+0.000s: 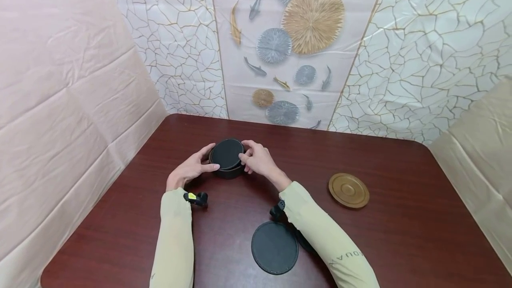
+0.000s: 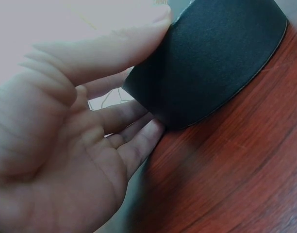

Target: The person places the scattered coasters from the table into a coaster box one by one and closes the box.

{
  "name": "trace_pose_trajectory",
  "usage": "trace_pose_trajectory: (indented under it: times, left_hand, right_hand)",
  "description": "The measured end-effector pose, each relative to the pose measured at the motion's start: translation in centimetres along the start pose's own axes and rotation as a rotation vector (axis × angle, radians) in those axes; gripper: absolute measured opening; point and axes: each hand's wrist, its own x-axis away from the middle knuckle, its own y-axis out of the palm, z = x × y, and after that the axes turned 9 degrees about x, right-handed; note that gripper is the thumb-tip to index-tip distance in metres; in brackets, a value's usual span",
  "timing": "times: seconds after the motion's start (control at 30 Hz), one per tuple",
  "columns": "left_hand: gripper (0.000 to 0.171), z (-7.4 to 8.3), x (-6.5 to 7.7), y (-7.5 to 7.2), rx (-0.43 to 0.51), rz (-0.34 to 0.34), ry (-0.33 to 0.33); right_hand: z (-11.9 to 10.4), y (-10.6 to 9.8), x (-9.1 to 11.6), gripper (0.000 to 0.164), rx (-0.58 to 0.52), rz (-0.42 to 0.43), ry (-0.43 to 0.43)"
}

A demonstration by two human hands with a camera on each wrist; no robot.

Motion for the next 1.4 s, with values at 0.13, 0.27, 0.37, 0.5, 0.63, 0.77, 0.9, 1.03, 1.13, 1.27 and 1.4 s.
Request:
trace_pose_trajectory:
  times: [0.13, 0.27, 0.37, 0.5, 0.63, 0.77, 0.9, 1.03, 1.13, 1.27, 1.4]
  left_hand:
    - [0.090, -0.1, -0.1, 0.1, -0.008, -0.001, 0.002]
    - [0.091, -0.2, -0.2, 0.2, -0.008, -0.010, 0.002]
    - [0.090, -0.1, -0.1, 0.2, -0.002, -0.014, 0.003]
    - [0.089, 0.0, 0.1, 0.2, 0.003, -0.016, 0.001]
    - [0.089, -0.1, 0.3, 0.0, -0.010, -0.007, -0.010]
    - [0.088, -0.2, 0.3, 0.0, -0.026, -0.003, -0.010]
    - [0.088, -0.3, 0.3, 0.1, -0.022, -0.006, -0.005]
    - [0.089, -0.3, 0.3, 0.0, -0.020, -0.006, -0.004]
    - [0.089, -0.2, 0.3, 0.0, -0.020, -0.010, 0.002]
    - [0.088, -0.2, 0.2, 0.0, -0.021, -0.010, 0.012]
    - [0.089, -0.1, 0.3, 0.0, -0.029, -0.008, 0.015]
  right_hand:
    - [0.2, -0.2, 0.2, 0.039, 0.031, -0.025, 0.004]
    - [0.3, -0.7, 0.8, 0.033, 0.046, -0.041, -0.005]
    - [0.3, -1.4, 1.7, 0.029, 0.075, -0.070, -0.018]
    - [0.5, -2.5, 3.1, 0.029, 0.113, -0.105, -0.039]
    - [0.8, -3.6, 4.5, 0.031, 0.153, -0.139, -0.077]
    - [0.8, -4.7, 6.0, 0.031, 0.202, -0.175, -0.115]
    - [0.8, -5.9, 7.6, 0.033, 0.250, -0.214, -0.145]
    - [0.9, -6.9, 9.0, 0.035, 0.306, -0.238, -0.179]
    - [1.1, -7.6, 9.9, 0.035, 0.377, -0.217, -0.203]
    - [1.5, -8.3, 11.0, 0.034, 0.463, -0.171, -0.226]
    - [2.2, -8.9, 12.2, 0.034, 0.489, -0.166, -0.242]
